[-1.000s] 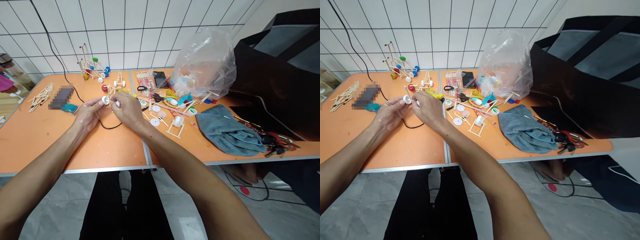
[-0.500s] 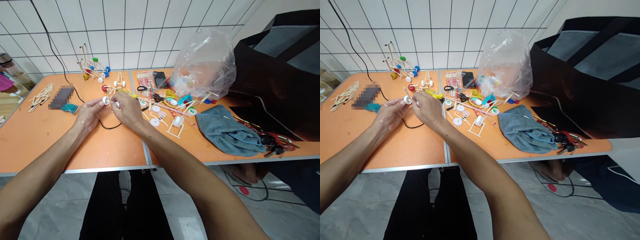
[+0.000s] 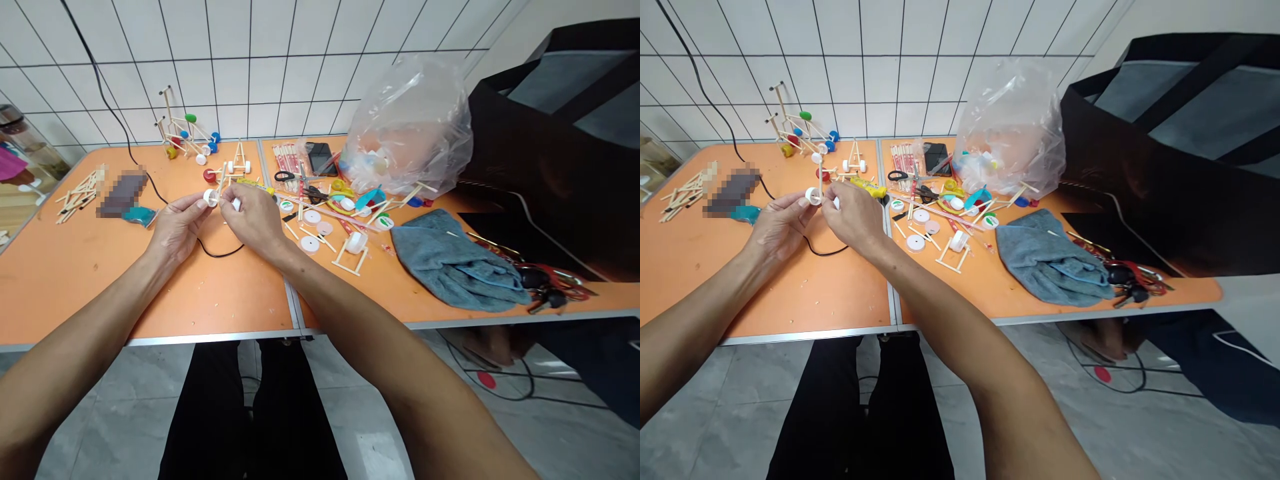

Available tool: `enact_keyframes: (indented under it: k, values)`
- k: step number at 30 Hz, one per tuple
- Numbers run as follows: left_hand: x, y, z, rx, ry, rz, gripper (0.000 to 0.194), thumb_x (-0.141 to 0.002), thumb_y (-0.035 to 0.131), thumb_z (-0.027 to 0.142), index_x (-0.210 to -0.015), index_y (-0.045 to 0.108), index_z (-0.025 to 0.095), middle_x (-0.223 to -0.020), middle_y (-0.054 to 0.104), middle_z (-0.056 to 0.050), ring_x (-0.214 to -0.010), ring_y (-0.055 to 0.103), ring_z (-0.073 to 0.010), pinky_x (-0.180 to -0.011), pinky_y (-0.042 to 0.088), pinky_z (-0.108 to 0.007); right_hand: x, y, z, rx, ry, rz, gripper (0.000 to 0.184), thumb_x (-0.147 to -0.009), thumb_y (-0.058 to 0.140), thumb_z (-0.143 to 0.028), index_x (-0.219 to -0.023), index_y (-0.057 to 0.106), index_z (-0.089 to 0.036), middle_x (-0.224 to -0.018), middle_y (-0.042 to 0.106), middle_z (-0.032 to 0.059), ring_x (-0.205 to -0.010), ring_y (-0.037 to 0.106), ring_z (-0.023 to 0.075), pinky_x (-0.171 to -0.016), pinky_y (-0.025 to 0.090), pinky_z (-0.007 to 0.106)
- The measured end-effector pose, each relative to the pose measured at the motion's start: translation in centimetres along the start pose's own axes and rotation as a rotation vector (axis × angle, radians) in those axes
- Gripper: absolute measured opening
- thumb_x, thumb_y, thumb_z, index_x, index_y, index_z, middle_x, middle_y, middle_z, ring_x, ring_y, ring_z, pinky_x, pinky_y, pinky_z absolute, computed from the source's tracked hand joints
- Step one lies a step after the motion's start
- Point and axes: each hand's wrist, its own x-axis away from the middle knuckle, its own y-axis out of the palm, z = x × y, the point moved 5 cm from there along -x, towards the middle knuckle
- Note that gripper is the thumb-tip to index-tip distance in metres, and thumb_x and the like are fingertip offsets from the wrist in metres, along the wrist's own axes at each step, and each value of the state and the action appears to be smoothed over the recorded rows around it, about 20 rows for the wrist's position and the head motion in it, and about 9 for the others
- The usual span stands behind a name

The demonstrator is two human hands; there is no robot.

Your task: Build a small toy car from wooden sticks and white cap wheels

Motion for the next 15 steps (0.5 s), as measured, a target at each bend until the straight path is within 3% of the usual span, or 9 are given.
enact_keyframes:
  k: [7,15]
  values:
    - [0.06,-0.09,0.11,-0.001,-0.038,0.005,0.026,-0.070,0.114,0.028,-0.088,0.096,0.027,-0.108,0.096,-0.007,-0.134,0.087,-0.0330,-0.125,0.067,-0.045,-0.08,-0.18,0.02,0.042,0.010,0.008,0.018,-0.110,0.063,-0.019,-0.102,0.078,-0.024,-0.116,0.089,0.0056,-0.107,0.076,0.0259,-0.084,0.044,0.037]
    - [0.20,0.18,0.36,-0.007,-0.039,0.017,0.028,-0.066,0.115,0.027,-0.086,0.096,0.025,-0.102,0.095,-0.007,-0.127,0.089,-0.0322,-0.125,0.067,-0.044,0.19,-0.13,-0.13,0.071,-0.038,0.013,0.018,-0.111,0.062,-0.018,-0.104,0.077,-0.024,-0.123,0.089,0.0074,-0.113,0.077,0.0273,-0.087,0.046,0.037]
